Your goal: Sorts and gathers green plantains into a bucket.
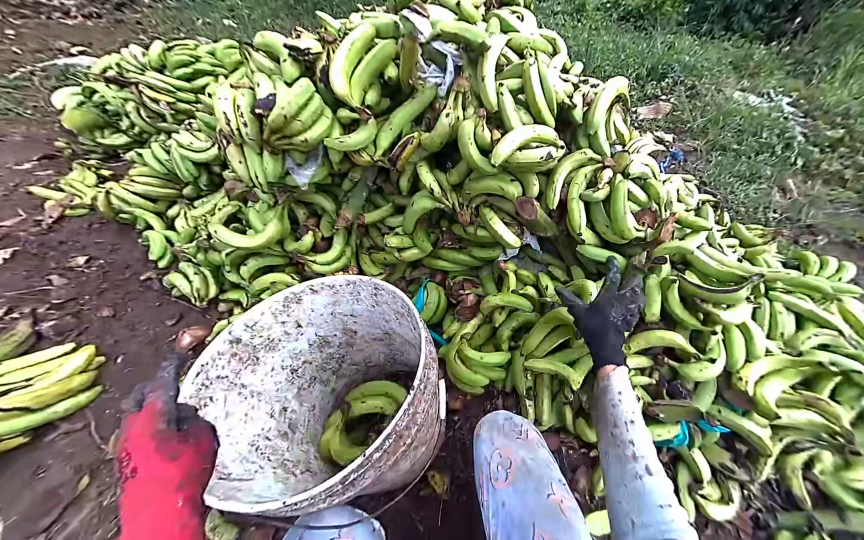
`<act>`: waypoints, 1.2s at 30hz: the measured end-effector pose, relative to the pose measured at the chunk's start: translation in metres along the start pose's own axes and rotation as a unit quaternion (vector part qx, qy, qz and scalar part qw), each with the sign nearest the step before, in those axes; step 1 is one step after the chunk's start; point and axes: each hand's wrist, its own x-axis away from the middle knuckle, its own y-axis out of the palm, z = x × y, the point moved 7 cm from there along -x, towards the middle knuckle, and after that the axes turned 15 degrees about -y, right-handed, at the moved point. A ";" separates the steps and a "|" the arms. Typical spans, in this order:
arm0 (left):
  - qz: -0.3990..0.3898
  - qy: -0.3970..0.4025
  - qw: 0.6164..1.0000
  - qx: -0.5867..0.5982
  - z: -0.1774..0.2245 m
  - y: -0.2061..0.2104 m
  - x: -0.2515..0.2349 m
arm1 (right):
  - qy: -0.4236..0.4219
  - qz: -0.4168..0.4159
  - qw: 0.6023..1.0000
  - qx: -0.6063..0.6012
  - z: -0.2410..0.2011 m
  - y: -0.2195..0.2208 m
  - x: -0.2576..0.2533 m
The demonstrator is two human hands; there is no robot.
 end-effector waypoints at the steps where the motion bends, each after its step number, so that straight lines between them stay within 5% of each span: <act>1: 0.001 0.003 1.000 -0.011 0.002 0.001 0.000 | 0.086 -0.032 0.996 0.015 0.042 0.010 -0.005; 4: -0.010 0.029 0.999 -0.043 0.012 0.003 -0.003 | 0.135 -0.035 0.987 -0.086 0.080 0.039 -0.009; 7: -0.023 0.033 0.998 -0.055 0.013 0.004 0.001 | 0.058 0.062 0.978 -0.190 0.044 0.035 -0.003; 11: -0.016 0.016 0.997 -0.075 0.020 0.002 0.005 | -0.168 0.185 0.934 -0.257 -0.068 -0.011 0.017; 15: -0.025 0.016 0.996 -0.079 0.016 0.004 0.000 | -0.343 0.305 0.819 -0.346 -0.191 -0.072 0.050; 17: -0.021 0.010 0.997 -0.069 0.014 0.003 -0.003 | -0.416 0.283 0.758 -0.415 -0.238 -0.086 0.065; 19: -0.013 0.001 0.998 -0.054 0.010 0.001 -0.004 | -0.485 0.128 0.725 -0.472 -0.264 -0.079 0.068; 20: -0.010 -0.007 0.999 -0.047 0.006 0.001 -0.006 | -0.502 0.035 0.735 -0.455 -0.262 -0.066 0.064; 22: -0.006 -0.014 0.999 -0.036 0.001 0.002 -0.010 | -0.462 -0.060 0.817 -0.341 -0.208 -0.027 0.043; 24: -0.006 -0.018 0.999 -0.037 0.003 0.001 -0.009 | -0.289 -0.129 0.937 -0.150 -0.101 0.026 0.022; 25: -0.010 -0.012 0.999 -0.041 0.005 0.001 -0.008 | -0.178 -0.200 0.962 -0.052 -0.046 0.055 0.020; 27: -0.012 -0.001 0.999 -0.051 0.010 0.002 -0.007 | -0.037 -0.328 0.941 0.081 0.040 0.105 0.032; 29: -0.018 -0.003 0.998 -0.059 0.013 0.003 -0.006 | -0.029 -0.351 0.926 0.132 0.070 0.129 0.046; 36: -0.021 0.002 0.999 -0.041 0.011 0.004 -0.006 | -0.103 -0.327 0.934 0.096 0.038 0.105 0.047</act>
